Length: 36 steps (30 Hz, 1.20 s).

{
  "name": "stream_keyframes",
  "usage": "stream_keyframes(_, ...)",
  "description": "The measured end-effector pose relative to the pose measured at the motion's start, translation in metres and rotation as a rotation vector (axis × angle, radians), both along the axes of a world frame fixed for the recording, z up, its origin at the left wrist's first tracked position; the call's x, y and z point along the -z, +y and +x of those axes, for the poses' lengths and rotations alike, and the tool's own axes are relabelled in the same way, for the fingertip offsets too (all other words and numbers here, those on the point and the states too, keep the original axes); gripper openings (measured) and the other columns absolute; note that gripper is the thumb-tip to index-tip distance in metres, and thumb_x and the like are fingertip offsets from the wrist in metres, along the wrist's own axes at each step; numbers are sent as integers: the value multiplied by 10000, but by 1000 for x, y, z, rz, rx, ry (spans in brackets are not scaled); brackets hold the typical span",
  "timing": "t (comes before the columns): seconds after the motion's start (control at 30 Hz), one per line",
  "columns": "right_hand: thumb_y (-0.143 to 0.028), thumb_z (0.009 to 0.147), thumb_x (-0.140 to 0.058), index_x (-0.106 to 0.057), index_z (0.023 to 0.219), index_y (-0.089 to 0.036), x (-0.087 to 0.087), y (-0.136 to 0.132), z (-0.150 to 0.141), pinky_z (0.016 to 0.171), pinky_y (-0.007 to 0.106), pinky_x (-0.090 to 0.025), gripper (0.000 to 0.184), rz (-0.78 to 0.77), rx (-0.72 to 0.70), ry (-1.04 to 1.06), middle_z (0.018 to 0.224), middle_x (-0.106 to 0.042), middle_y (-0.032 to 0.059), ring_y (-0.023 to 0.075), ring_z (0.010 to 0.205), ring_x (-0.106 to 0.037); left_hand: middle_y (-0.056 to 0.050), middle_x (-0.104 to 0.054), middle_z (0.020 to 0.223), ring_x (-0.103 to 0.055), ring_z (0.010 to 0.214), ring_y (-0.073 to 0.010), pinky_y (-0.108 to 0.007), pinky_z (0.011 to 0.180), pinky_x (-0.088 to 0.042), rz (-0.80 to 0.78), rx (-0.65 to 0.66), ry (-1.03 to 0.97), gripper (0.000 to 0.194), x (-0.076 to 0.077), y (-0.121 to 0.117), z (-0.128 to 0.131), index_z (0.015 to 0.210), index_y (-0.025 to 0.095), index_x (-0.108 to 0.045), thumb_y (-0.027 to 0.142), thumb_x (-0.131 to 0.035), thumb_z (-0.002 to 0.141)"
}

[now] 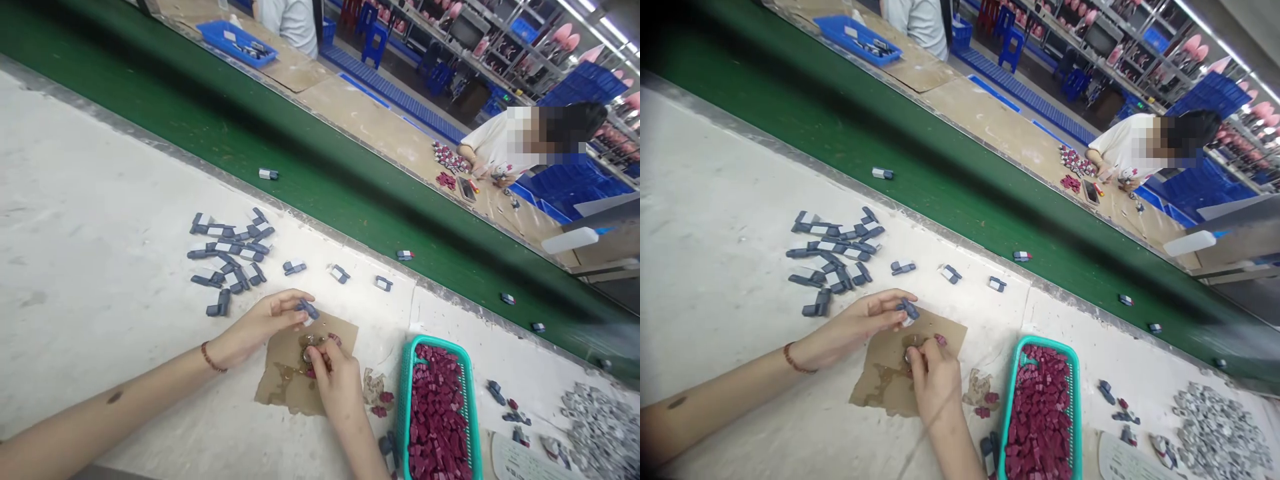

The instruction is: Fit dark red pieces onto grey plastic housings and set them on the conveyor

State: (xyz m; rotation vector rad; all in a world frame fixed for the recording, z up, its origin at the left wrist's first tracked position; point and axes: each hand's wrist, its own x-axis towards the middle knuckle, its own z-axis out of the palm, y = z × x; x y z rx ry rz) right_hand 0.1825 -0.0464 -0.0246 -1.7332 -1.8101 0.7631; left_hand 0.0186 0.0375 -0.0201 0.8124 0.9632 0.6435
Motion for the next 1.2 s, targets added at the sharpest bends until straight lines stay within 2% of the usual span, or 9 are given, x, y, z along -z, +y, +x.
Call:
stream_keyframes(0.13, -293, 1002, -337, -530, 678, -237, 10, -2, -6, 492, 261, -403, 382, 146, -70, -183, 587, -600, 23, 169, 524, -568, -21, -681, 815, -615, 714, -167, -310, 734, -468, -28, 41, -63, 390, 3, -4, 0, 959, 183, -610, 380, -786, 672)
stream_keyframes(0.27, -276, 1006, -324, -560, 710, -225, 14, -4, -10, 518, 270, -428, 382, 178, -71, -229, 620, -616, 50, 181, 561, -585, -38, -681, 853, -623, 720, -168, -304, 721, -479, -37, 65, -113, 410, 6, -5, 0, 926, 173, -597, 392, -810, 653)
stream_keyframes(0.37, -338, 989, -368, -539, 670, -221, 11, -3, -8, 493, 255, -416, 380, 107, -13, -59, 579, -584, 24, 163, 524, -554, -37, -681, 878, -619, 729, -160, -290, 713, -482, 4, 59, -94, 443, 7, -7, 0, 1003, 176, -617, 390, -806, 665)
stream_keyframes(0.5, -473, 925, -483, -501, 630, -213, 4, -1, 0, 410, 213, -355, 393, -90, 224, 373, 466, -469, -51, 106, 408, -434, -28, -684, 819, -618, 708, -165, -298, 704, -496, 47, 65, -63, 393, 7, -10, 1, 949, 172, -647, 393, -805, 664)
stream_keyframes(0.57, -515, 890, -527, -506, 637, -207, 0, 0, 3, 402, 203, -347, 399, -94, 321, 537, 457, -456, -62, 94, 398, -418, -29, -688, 804, -629, 695, -172, -313, 696, -509, 15, 81, -100, 389, 8, -13, 3, 918, 170, -642, 407, -808, 657)
stream_keyframes(0.67, -531, 839, -593, -562, 679, -196, -7, 1, 4, 424, 212, -380, 372, -13, 363, 642, 503, -517, -42, 104, 435, -468, -20, -686, 755, -632, 637, -163, -322, 679, -521, -53, 131, -148, 437, 9, -18, 5, 975, 168, -639, 431, -802, 666)
stream_keyframes(0.8, -477, 835, -617, -621, 738, -200, -10, -1, 4, 469, 233, -432, 293, 49, 353, 634, 602, -607, -6, 129, 509, -538, -17, -694, 722, -630, 600, -150, -308, 669, -526, -92, 189, -167, 419, 11, -22, 5, 971, 164, -664, 421, -805, 670)
stream_keyframes(1.03, -332, 874, -586, -643, 775, -196, -11, -2, 7, 551, 239, -478, 177, 12, 233, 598, 691, -676, 15, 150, 612, -615, -21, -711, 701, -640, 593, -154, -308, 665, -534, -124, 218, -172, 401, 13, -22, 4, 948, 159, -701, 396, -822, 647)
stream_keyframes(1.2, -287, 892, -562, -631, 753, -192, -10, -4, 8, 568, 231, -464, 182, -26, 148, 530, 673, -666, 7, 140, 606, -598, -21, -718, 700, -615, 558, -126, -289, 650, -530, -165, 225, -180, 411, 13, -21, 6, 925, 146, -720, 376, -853, 612)
